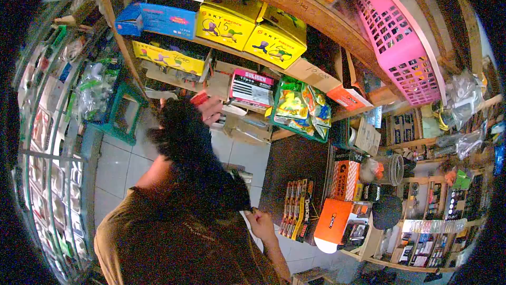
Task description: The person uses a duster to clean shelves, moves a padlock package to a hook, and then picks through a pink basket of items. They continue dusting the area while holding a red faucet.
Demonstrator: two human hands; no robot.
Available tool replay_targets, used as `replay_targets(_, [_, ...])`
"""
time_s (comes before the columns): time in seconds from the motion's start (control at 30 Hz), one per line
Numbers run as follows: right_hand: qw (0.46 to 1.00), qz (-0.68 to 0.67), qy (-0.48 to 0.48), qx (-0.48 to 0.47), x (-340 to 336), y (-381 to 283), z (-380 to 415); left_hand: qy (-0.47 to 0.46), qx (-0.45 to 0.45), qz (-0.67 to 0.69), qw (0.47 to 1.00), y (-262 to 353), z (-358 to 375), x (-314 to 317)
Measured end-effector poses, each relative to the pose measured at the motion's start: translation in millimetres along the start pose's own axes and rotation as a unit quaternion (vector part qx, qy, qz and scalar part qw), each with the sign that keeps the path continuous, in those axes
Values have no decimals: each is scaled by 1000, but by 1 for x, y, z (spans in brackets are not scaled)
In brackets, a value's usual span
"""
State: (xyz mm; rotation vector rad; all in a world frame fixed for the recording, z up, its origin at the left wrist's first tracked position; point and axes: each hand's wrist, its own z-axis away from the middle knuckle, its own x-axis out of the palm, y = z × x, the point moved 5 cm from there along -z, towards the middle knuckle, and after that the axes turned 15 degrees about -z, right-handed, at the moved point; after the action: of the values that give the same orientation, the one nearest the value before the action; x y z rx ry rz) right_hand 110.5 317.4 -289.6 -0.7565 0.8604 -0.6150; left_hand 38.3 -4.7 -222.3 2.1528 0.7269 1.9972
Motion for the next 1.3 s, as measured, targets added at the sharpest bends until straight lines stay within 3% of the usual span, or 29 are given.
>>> replay_targets(0.03, [1000, 4, 1, -7, -1, 3, -1, 1, 1, 0, 1000, 0, 2, -5])
replay_targets(0.1, [998, -60, 20, 27, -2, 9, -2, -59, -1, 233, 971, 0, 8, -9])
replay_targets(0.13, [999, -35, 14, -3, 1, -6, 0, -223, 11, 249, 942, 2, 8, 0])
replay_targets(0.17, [999, -12, 8, -35, 3, -20, 2, -222, 12, 249, 943, 1, 6, -5])
replay_targets(0.23, [998, 39, -20, -52, 4, -31, 3, -130, 4, 38, 991, 2, 0, 2])
replay_targets(0.3, [995, -98, 5, 8, 2, -16, -2, -9, 2, 19, 1000, 9, 10, 15])
replay_targets(0.37, [985, -168, 18, 40, 2, -8, 0, -197, 2, 183, 963, 0, 10, -4])
replay_targets(0.43, [996, -31, 2, -88, 3, -19, 3, -175, -3, 172, 969, 1, 10, 13])
replay_targets(0.5, [997, -19, 1, -74, 2, -12, 2, 91, -12, -47, 995, -1, 5, 10])
replay_targets(0.6, [999, -33, 14, -27, 0, -9, -1, 97, -23, -14, 995, -7, 10, -18])
replay_targets(0.7, [999, 3, -9, -52, 6, -1, 1, 101, -21, -4, 995, -12, 11, -26])
replay_targets(0.77, [996, 50, -42, -68, 9, -6, 3, -40, -5, -35, 999, -5, 9, 2])
replay_targets(0.9, [996, -91, 10, 7, 3, 15, -1, 76, 2, 36, 996, -7, 12, -21])
replay_targets(0.93, [998, -46, -5, -32, 4, 6, 1, -225, 4, 218, 950, -3, 11, 0])
replay_targets(0.97, [997, -1, -19, -71, 5, -6, 4, -229, 1, 218, 949, -8, 10, -4])
replay_targets(1.0, [994, 29, -58, -84, 7, -19, 7, -100, -2, 91, 991, -10, 7, 0])
replay_targets(1.03, [994, 29, -55, -85, 6, -14, 7, 34, -4, -39, 999, -7, 9, -2])
replay_targets(1.07, [997, -1, -39, -66, 4, 0, 5, 62, -4, -56, 996, -5, 11, 0])
replay_targets(1.1, [998, -31, -23, -46, 3, 5, 3, 62, -4, -55, 997, -5, 11, -4])
replay_targets(1.13, [997, -74, 17, -3, 2, 11, 1, -73, 0, 85, 994, -5, 12, 0])
replay_targets(1.17, [997, -73, 17, -1, 3, 12, 3, -205, 7, 221, 953, -2, 16, 3])
replay_targets(1.2, [999, -51, 11, -13, 4, 2, 5, -127, 0, 175, 976, -3, 14, -5])
replay_targets(1.23, [999, -30, 4, -26, 4, -7, 8, -127, 2, 174, 976, -2, 13, -4])
replay_targets(1.27, [996, 60, -24, -54, 5, -16, 11, -97, 4, 80, 992, -1, 12, -5])
replay_targets(1.3, [996, 60, -23, -55, 6, -13, 11, -66, 6, -15, 998, 0, 10, -4])
